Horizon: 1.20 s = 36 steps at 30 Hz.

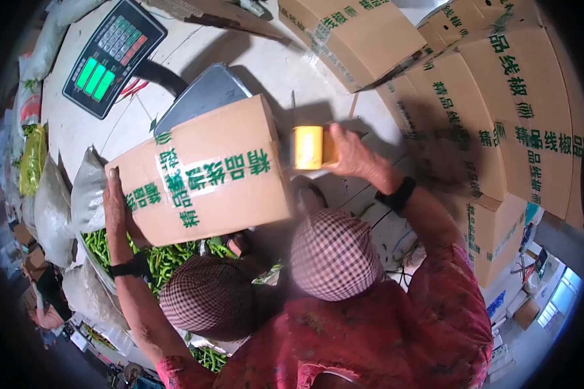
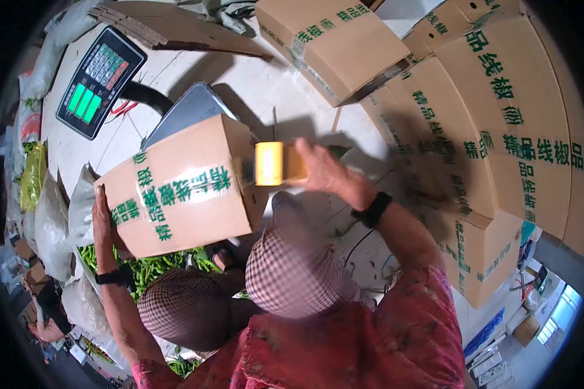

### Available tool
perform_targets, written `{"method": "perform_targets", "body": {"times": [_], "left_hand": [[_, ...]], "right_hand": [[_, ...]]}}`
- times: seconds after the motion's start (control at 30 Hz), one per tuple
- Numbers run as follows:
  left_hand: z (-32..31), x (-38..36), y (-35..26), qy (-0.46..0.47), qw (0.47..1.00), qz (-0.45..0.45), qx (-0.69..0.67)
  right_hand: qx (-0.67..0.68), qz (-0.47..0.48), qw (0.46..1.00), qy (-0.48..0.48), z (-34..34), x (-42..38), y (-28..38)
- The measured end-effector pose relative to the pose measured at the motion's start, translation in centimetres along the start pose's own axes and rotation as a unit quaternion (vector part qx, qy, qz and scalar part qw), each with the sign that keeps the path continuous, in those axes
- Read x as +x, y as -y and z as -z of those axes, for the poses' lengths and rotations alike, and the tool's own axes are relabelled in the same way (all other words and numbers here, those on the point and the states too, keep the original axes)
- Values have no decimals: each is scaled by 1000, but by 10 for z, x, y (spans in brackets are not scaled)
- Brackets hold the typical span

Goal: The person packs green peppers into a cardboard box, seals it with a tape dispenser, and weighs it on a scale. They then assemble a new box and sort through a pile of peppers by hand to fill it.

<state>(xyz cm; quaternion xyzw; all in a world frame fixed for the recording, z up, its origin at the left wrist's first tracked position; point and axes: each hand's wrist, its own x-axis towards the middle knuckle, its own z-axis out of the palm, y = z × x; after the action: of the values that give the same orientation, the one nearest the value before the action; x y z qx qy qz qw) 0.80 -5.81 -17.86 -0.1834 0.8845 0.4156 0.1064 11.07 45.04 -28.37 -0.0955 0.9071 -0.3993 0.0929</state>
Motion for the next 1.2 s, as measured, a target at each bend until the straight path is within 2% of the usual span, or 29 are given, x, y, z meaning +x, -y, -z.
{"method": "perform_targets", "body": {"times": [0.1,0.23,0.27,0.37,0.47,0.53,0.6,0.63,0.67,0.73,0.77,0.83,0.9,0.97,1.03,1.1,1.17,1.2], "left_hand": [[3,6,10,28,998,12,-63],[2,5,10,42,997,24,-61],[1,3,12,43,996,28,-71],[-1,2,5,36,997,7,-73],[4,10,14,44,996,38,-64],[-1,5,11,55,991,32,-121],[0,3,9,59,991,34,-115],[1,3,7,58,991,37,-111],[-4,3,8,44,988,25,-144],[0,11,19,32,993,21,-108],[3,19,27,21,997,17,-67],[8,33,44,27,999,18,-42],[6,40,49,31,998,10,-51],[3,33,38,84,986,62,-133],[12,61,72,102,982,16,-159],[9,56,70,94,970,26,-224],[6,36,40,118,971,24,-204],[9,49,57,117,971,23,-207]], "right_hand": [[-101,-39,994,1,2,-25,-49],[-185,-60,980,30,-8,-54,-100],[-187,-34,982,-2,-14,-56,-109],[-189,-63,979,35,-8,-51,-102],[-212,-43,976,25,2,-46,-94],[-249,-61,964,75,2,-32,-62],[-243,-57,961,117,-19,1,-22],[-278,-71,953,99,-44,19,-17],[-429,3,882,198,-39,38,-3],[-515,53,817,254,-21,53,46],[-573,208,773,173,-8,40,44],[-575,217,773,159,-16,40,43],[-679,249,689,46,-18,31,47],[-681,223,679,159,-26,36,57],[-567,129,752,310,-22,53,84],[-511,34,826,235,-41,57,72],[-518,48,809,275,-28,50,77],[-545,1,779,311,-30,62,83]]}}
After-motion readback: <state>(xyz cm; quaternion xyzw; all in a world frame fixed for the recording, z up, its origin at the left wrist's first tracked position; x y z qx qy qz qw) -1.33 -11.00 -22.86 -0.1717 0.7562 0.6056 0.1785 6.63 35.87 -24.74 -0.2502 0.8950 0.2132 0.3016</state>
